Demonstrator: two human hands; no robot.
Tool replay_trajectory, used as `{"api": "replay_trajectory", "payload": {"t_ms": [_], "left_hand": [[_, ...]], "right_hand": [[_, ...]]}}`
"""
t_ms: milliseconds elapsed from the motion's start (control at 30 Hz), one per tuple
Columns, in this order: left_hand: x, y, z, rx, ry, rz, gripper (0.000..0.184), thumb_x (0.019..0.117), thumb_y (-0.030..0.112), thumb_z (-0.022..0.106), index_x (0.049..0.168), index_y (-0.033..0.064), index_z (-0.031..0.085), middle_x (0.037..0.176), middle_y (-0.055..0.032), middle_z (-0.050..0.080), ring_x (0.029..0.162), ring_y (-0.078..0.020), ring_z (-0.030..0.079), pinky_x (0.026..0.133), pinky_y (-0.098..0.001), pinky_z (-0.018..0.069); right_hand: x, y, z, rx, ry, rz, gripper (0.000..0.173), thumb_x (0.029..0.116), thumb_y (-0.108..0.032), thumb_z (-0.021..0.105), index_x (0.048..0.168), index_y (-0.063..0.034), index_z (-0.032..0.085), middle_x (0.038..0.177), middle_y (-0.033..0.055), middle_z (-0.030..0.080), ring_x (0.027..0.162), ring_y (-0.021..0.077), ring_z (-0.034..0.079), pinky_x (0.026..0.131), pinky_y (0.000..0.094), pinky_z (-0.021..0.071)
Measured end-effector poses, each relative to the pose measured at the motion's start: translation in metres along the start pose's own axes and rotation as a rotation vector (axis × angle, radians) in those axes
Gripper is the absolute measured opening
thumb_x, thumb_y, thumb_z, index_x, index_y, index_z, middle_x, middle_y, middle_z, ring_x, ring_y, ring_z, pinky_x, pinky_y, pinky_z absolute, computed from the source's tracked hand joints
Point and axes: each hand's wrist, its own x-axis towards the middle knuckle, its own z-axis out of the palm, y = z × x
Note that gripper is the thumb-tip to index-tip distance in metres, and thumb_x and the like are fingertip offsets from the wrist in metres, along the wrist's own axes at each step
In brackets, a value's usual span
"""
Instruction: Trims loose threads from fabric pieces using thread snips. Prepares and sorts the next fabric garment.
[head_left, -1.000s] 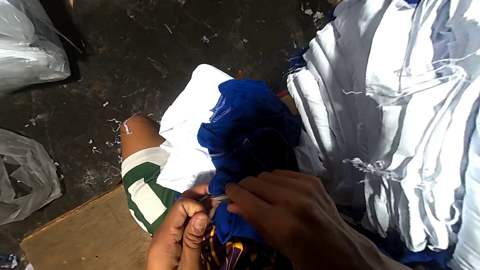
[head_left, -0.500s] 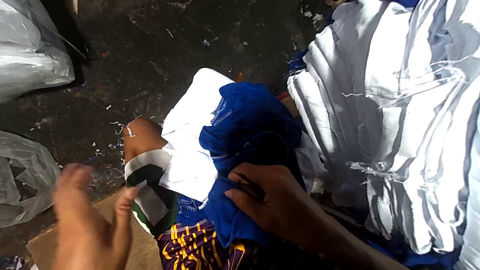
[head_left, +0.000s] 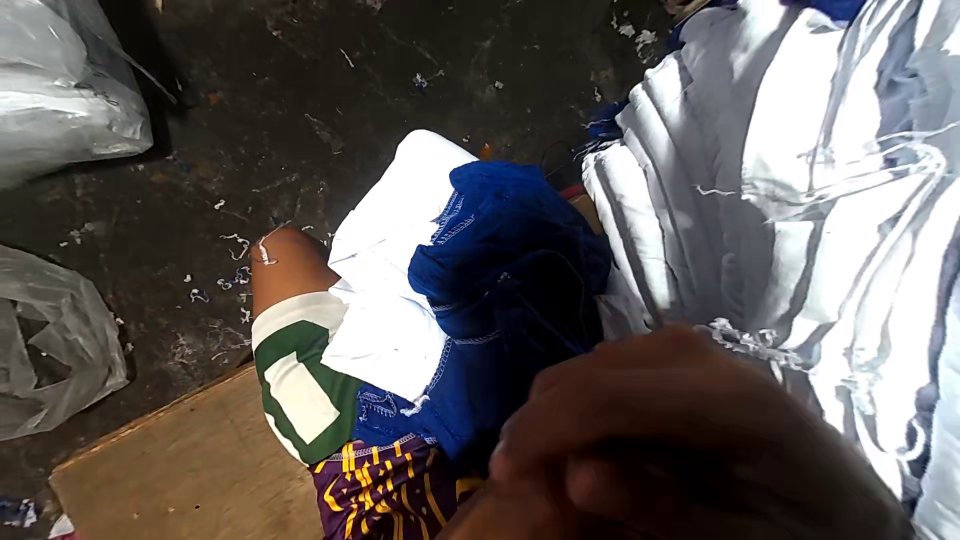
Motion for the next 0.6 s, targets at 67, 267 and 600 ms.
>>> {"api": "replay_trajectory", "payload": {"t_ms": [67,267,600], "left_hand": [[-0.003,-0.008,-0.001,-0.006,-0.041,0.014,0.033,0.1036,0.025,0.056,0.12,-0.001,0.069,0.114,-0.0198,0.071,0.11,-0.0285,0.068,0.097,-0.0391,0.0525],[-0.044,-0.048,-0.014,-0.115,0.322,-0.044,0.02,0.1039,0.013,0.057,0.105,-0.0021,0.07,0.105,-0.0111,0.071,0.095,-0.0105,0.068,0.085,-0.0267,0.0576],[-0.044,-0.086,-0.009,0.226,0.739,-0.274,0.018,0.0953,0.027,0.065,0.093,0.0116,0.074,0.086,0.0047,0.067,0.072,0.004,0.06,0.064,-0.0117,0.0521]], "right_hand": [[0.001,0.011,0.009,-0.033,-0.05,0.141,0.031,0.11,-0.021,0.045,0.107,-0.0028,0.07,0.078,0.0001,0.066,0.067,-0.0009,0.06,0.061,0.014,0.0514],[-0.001,0.04,0.024,-0.393,-0.062,0.449,0.023,0.106,-0.027,0.051,0.108,-0.0166,0.072,0.077,-0.0082,0.063,0.066,-0.0014,0.057,0.057,0.016,0.0474],[0.01,0.041,0.023,-0.462,-0.204,0.418,0.025,0.1068,-0.03,0.05,0.113,-0.0154,0.07,0.078,-0.0054,0.063,0.07,0.0036,0.061,0.059,0.0219,0.0493]]}}
